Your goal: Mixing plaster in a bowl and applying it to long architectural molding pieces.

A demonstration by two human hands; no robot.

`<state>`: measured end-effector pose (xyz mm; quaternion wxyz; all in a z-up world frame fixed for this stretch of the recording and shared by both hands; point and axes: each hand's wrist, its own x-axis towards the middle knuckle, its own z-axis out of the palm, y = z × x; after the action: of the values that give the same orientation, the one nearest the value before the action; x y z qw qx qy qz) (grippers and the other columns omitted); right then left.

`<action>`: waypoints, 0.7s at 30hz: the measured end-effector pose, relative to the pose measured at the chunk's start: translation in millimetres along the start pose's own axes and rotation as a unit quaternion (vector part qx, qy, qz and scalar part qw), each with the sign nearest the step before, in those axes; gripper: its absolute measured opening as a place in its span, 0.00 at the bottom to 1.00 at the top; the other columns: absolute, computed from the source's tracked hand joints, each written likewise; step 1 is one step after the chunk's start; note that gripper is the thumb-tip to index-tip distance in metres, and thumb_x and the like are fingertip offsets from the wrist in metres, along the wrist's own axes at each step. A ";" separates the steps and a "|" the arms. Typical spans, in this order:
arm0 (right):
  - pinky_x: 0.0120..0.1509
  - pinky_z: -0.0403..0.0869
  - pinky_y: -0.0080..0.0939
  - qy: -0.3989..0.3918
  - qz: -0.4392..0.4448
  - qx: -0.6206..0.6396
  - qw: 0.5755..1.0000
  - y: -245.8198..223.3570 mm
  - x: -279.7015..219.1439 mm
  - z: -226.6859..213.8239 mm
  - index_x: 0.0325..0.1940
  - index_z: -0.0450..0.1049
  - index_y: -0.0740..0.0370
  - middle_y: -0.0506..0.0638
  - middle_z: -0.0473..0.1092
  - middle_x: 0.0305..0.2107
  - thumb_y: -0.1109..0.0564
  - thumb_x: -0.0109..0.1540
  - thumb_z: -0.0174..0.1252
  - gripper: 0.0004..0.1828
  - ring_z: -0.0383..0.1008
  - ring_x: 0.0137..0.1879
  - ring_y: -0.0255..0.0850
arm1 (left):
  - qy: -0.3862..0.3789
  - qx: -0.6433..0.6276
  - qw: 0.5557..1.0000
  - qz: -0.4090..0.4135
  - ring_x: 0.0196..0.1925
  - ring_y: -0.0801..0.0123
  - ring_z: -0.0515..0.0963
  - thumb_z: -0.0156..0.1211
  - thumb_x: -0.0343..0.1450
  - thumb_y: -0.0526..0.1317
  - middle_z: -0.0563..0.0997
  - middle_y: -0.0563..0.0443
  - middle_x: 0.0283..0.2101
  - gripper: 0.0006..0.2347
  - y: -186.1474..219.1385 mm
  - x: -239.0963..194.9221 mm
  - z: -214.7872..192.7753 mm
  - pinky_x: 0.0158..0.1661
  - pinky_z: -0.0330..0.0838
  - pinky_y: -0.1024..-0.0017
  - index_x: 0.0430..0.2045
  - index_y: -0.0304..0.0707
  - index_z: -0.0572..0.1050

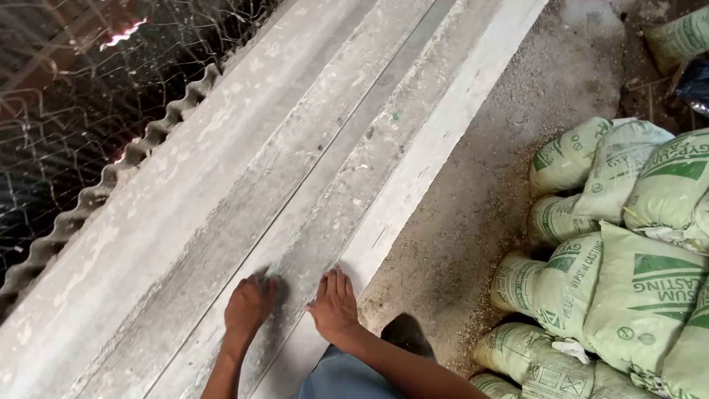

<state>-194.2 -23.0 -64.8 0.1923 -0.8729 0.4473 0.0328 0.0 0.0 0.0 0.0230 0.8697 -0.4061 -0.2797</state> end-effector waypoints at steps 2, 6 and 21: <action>0.75 0.53 0.67 0.053 -0.057 -0.024 0.997 23.1 10.4 0.1 0.67 0.59 0.82 0.74 0.60 0.63 0.33 0.66 0.56 0.47 0.52 0.73 0.70 | -0.079 -0.039 0.994 -0.057 0.53 0.44 0.81 0.47 0.73 0.60 0.82 0.37 0.49 0.25 21.3 1.9 -28.2 0.50 0.75 0.52 0.47 0.37 0.78; 0.66 0.64 0.58 -0.085 -0.058 0.103 0.989 84.0 52.6 -105.9 0.60 0.69 0.68 0.63 0.63 0.57 0.38 0.68 0.53 0.31 0.60 0.66 0.59 | -0.092 -0.024 0.992 -0.081 0.58 0.42 0.79 0.48 0.71 0.63 0.81 0.36 0.54 0.28 39.6 39.4 -13.7 0.55 0.73 0.52 0.54 0.41 0.74; 0.78 0.53 0.63 0.018 0.102 -0.019 0.994 424.3 298.8 -237.4 0.79 0.47 0.66 0.68 0.46 0.75 0.28 0.64 0.53 0.52 0.44 0.81 0.61 | 0.055 0.009 0.992 0.112 0.59 0.47 0.77 0.47 0.75 0.50 0.76 0.39 0.54 0.22 472.5 322.0 49.6 0.54 0.74 0.48 0.59 0.35 0.69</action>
<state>-379.5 -562.3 -44.1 0.1629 -0.8269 0.5364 0.0453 -187.4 -538.5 -66.2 0.0687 0.8329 -0.5014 -0.2240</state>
